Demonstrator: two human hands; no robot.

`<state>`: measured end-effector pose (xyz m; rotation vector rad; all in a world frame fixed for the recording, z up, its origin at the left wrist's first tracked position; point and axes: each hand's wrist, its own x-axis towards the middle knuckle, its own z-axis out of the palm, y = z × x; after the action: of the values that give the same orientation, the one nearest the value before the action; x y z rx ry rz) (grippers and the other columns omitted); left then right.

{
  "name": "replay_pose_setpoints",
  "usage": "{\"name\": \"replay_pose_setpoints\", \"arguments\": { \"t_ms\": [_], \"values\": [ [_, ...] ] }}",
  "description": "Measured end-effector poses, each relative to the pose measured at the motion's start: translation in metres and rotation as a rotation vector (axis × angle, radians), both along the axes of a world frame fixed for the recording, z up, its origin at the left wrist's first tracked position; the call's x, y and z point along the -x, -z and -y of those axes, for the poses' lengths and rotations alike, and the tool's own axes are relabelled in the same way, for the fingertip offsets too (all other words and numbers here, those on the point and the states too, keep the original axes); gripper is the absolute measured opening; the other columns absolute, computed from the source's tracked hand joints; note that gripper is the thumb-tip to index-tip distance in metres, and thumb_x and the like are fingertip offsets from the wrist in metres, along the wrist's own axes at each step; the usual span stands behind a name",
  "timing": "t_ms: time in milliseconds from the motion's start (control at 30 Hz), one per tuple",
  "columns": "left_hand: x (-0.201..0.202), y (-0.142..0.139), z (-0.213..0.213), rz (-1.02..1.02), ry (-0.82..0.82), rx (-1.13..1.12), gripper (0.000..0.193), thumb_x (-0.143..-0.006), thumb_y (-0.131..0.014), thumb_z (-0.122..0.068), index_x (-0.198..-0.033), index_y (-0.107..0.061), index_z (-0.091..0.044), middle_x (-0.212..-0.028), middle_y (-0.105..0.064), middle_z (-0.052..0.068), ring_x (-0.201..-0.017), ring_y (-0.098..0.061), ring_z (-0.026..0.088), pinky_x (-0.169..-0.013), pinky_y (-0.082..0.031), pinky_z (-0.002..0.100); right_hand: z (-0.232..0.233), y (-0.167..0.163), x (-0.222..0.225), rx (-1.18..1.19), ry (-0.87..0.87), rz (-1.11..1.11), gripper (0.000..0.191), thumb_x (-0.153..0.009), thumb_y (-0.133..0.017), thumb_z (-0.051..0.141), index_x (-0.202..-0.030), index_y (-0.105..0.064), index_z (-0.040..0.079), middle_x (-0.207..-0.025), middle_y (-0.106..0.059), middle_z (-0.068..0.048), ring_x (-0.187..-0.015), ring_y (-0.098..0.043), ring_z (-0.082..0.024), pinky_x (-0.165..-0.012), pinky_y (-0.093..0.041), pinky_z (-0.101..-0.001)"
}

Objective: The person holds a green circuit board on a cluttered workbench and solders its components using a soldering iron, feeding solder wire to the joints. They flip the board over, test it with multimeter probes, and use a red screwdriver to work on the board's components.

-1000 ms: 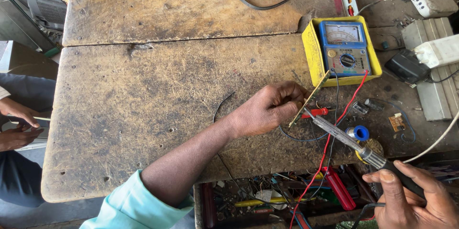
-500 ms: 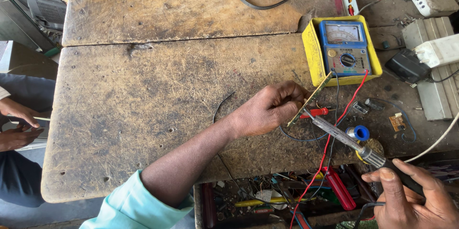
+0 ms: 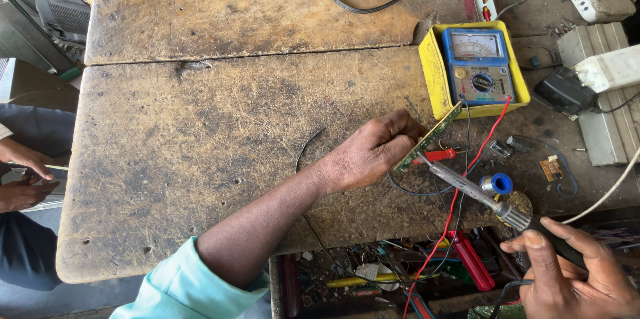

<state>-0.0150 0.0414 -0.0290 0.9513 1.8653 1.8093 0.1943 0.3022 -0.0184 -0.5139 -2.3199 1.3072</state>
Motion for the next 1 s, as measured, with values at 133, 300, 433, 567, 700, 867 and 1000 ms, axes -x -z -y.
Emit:
{"name": "replay_pose_setpoints", "arguments": {
  "t_ms": [133,300,433,567,700,867,1000],
  "values": [
    [0.002,-0.008,-0.003,0.092,-0.038,0.063,0.031,-0.103,-0.042,-0.013,-0.122,-0.061,0.003,-0.101,-0.072,0.012,-0.096,-0.071,0.019,-0.088,-0.058,0.034,0.001,-0.005,-0.001,0.030,-0.016,-0.060,0.036,-0.104,-0.062,0.006,-0.138,-0.055,0.000,-0.090,-0.072,-0.024,-0.043,-0.054,-0.010,-0.038,-0.041,-0.0267],
    [0.001,-0.018,0.000,-0.155,-0.220,0.217,0.021,-0.100,-0.050,-0.012,-0.108,-0.062,0.004,-0.089,-0.072,0.015,-0.082,-0.074,0.024,-0.077,-0.060,0.037,0.002,-0.011,0.000,-0.072,0.057,-0.016,0.031,-0.106,-0.063,0.005,-0.134,-0.055,-0.006,-0.082,-0.070,-0.025,-0.049,-0.056,-0.014,-0.047,-0.042,-0.0273],
    [-0.002,-0.024,0.004,-0.298,-0.252,0.394,0.018,-0.103,-0.049,-0.013,-0.103,-0.060,0.002,-0.098,-0.063,0.015,-0.079,-0.071,0.027,-0.074,-0.061,0.038,0.002,-0.012,-0.003,0.035,0.042,-0.117,0.030,-0.104,-0.065,0.004,-0.131,-0.055,-0.004,-0.091,-0.069,-0.023,-0.052,-0.057,-0.012,-0.042,-0.040,-0.0244],
    [-0.001,-0.026,0.006,-0.627,-0.359,0.460,0.020,-0.093,-0.058,-0.010,-0.106,-0.058,0.005,-0.105,-0.061,0.020,-0.091,-0.065,0.037,-0.075,-0.057,0.047,-0.005,-0.008,-0.011,0.166,0.130,-0.197,0.020,-0.107,-0.066,-0.001,-0.124,-0.056,-0.004,-0.088,-0.069,-0.022,-0.048,-0.052,-0.011,-0.044,-0.037,-0.0237],
    [0.002,-0.023,0.008,-0.773,-0.368,0.357,0.021,-0.090,-0.064,-0.007,-0.106,-0.057,0.005,-0.105,-0.060,0.021,-0.102,-0.060,0.039,-0.085,-0.055,0.050,-0.025,0.002,-0.022,0.208,0.065,-0.443,0.010,-0.114,-0.064,-0.012,-0.120,-0.056,-0.009,-0.091,-0.067,-0.023,-0.068,-0.063,-0.019,-0.073,-0.059,-0.0341],
    [0.000,-0.029,0.007,-0.719,-0.320,0.237,0.017,-0.090,-0.067,-0.001,-0.106,-0.060,0.000,-0.104,-0.062,0.016,-0.101,-0.062,0.037,-0.086,-0.055,0.047,-0.060,0.012,-0.042,0.264,0.057,-0.612,0.007,-0.116,-0.060,-0.014,-0.120,-0.056,-0.009,-0.097,-0.065,-0.021,-0.076,-0.067,-0.022,-0.076,-0.063,-0.0383],
    [-0.005,-0.045,0.000,-0.841,-0.320,0.154,0.021,-0.087,-0.071,0.001,-0.106,-0.063,-0.002,-0.106,-0.066,0.012,-0.099,-0.066,0.031,-0.094,-0.054,0.047,-0.079,0.017,-0.070,0.268,0.116,-0.589,0.008,-0.119,-0.059,-0.012,-0.124,-0.054,-0.011,-0.095,-0.062,-0.021,-0.077,-0.064,-0.022,-0.079,-0.061,-0.0384]
  ]
}}
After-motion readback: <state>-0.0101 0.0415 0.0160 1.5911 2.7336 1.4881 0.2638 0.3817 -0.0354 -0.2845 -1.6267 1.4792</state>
